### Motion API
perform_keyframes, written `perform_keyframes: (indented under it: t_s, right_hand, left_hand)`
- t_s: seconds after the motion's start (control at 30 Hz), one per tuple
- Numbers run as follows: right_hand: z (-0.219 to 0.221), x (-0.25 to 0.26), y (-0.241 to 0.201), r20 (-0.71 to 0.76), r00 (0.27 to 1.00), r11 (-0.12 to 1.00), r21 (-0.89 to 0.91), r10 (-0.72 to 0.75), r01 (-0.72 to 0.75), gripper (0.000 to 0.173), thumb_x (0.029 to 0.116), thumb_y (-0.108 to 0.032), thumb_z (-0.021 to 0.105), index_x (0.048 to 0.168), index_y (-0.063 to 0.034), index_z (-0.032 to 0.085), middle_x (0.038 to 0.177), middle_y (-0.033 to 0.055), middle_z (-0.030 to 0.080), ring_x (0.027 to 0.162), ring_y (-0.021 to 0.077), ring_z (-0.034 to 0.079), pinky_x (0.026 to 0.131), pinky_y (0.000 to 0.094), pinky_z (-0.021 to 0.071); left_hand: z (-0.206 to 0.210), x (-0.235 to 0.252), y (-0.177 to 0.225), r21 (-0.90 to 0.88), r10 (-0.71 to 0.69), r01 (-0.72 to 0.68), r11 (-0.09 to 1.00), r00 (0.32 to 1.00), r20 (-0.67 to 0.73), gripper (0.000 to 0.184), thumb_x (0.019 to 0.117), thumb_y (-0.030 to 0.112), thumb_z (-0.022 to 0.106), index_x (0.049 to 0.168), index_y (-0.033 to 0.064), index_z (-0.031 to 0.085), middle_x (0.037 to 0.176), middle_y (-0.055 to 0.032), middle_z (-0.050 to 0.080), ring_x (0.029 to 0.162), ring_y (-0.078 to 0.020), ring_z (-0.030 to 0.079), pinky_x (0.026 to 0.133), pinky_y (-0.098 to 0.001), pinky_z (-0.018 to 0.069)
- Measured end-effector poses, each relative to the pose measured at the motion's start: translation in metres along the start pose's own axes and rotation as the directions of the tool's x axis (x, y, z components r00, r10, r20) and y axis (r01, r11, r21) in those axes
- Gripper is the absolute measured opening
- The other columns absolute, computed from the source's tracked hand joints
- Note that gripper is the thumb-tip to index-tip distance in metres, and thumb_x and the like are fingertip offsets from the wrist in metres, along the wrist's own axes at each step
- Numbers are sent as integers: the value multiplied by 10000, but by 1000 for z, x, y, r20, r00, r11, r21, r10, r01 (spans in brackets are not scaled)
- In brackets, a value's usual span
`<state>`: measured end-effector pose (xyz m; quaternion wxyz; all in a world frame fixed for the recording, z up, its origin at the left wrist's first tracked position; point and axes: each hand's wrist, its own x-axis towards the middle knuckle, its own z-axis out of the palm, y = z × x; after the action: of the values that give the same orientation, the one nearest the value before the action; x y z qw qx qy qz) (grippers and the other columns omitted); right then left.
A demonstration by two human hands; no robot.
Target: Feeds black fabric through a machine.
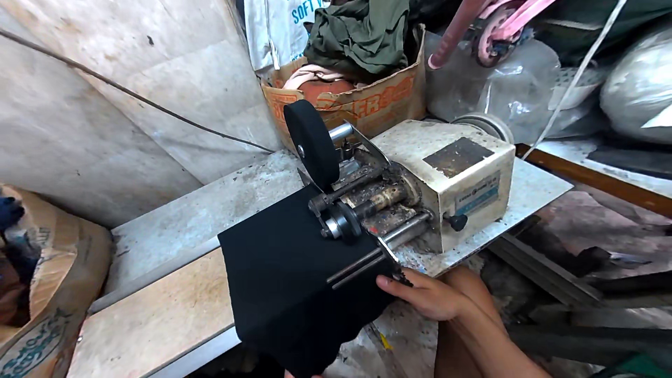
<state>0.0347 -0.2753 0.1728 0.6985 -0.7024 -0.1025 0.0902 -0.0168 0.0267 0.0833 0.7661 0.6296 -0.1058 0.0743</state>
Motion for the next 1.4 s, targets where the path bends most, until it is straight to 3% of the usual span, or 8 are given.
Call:
perform_keyframes:
  t_s: [0.27, 0.57, 0.87, 1.1, 1.23, 1.3, 1.4]
  right_hand:
    - [1, 0, -5, 5, 1000, 999, -44, 2, -2, 428, 1065, -441, 473, 1194, -86, 673, 1102, -54, 720, 1077, -25, 641, 995, 262, 531]
    - [2, 1, -3, 18, 1000, 1000, -15, -5, 6, 422, 1068, -438, 472, 1194, -88, 671, 1099, -52, 722, 1075, -13, 648, 990, 270, 537]
    - [4, 2, -2, 6, 1000, 1000, -19, -22, 22, 402, 1069, -443, 467, 1183, -123, 682, 1091, -79, 730, 1069, -11, 658, 985, 267, 547]
    - [2, 1, -3, 12, 1000, 999, -30, -16, 17, 428, 1069, -445, 463, 1191, -92, 672, 1093, -58, 724, 1063, -15, 652, 980, 263, 542]
    - [1, -1, -4, 14, 1000, 999, -29, -19, 19, 426, 1074, -427, 458, 1206, -82, 669, 1111, -50, 724, 1082, -12, 648, 998, 267, 536]
    - [1, 0, -3, 18, 999, 999, -15, -34, 34, 423, 1075, -429, 460, 1204, -84, 669, 1110, -48, 727, 1078, -4, 655, 993, 272, 544]
    - [1, 0, -2, 13, 999, 999, -25, -31, 31, 434, 1073, -433, 461, 1209, -76, 668, 1116, -37, 722, 1083, -3, 649, 995, 275, 537]
  left_hand:
    - [5, 5, 5, -9, 17, -17, 1000, 999, 33, 323, 970, 344, 681, 1291, 334, 649, 1194, 195, 705, 1096, 46, 645, 1004, -201, 516]
    - [1, 2, 7, 1, 7, -7, 1000, 1000, 21, 318, 974, 341, 680, 1285, 292, 632, 1174, 180, 710, 1079, 41, 651, 977, -195, 526]
    - [2, 4, 10, -26, 29, -28, 999, 999, 33, 349, 961, 348, 692, 1305, 308, 644, 1196, 171, 710, 1093, 38, 649, 983, -196, 526]
    - [6, 3, 9, -11, 27, -27, 1000, 1000, 6, 288, 958, 321, 698, 1244, 332, 666, 1138, 186, 728, 1038, 53, 667, 938, -176, 544]
    - [4, 3, 7, -2, 22, -22, 1000, 1000, -9, 362, 971, 311, 685, 1326, 296, 611, 1215, 177, 701, 1104, 36, 648, 978, -196, 533]
    - [5, 3, 7, 0, 17, -17, 1000, 999, -32, 326, 968, 322, 689, 1289, 306, 639, 1191, 185, 711, 1086, 47, 654, 961, -188, 537]
    - [6, 4, 6, -7, 10, -10, 1000, 1000, -21, 375, 971, 325, 684, 1334, 291, 597, 1223, 176, 695, 1119, 36, 639, 990, -197, 523]
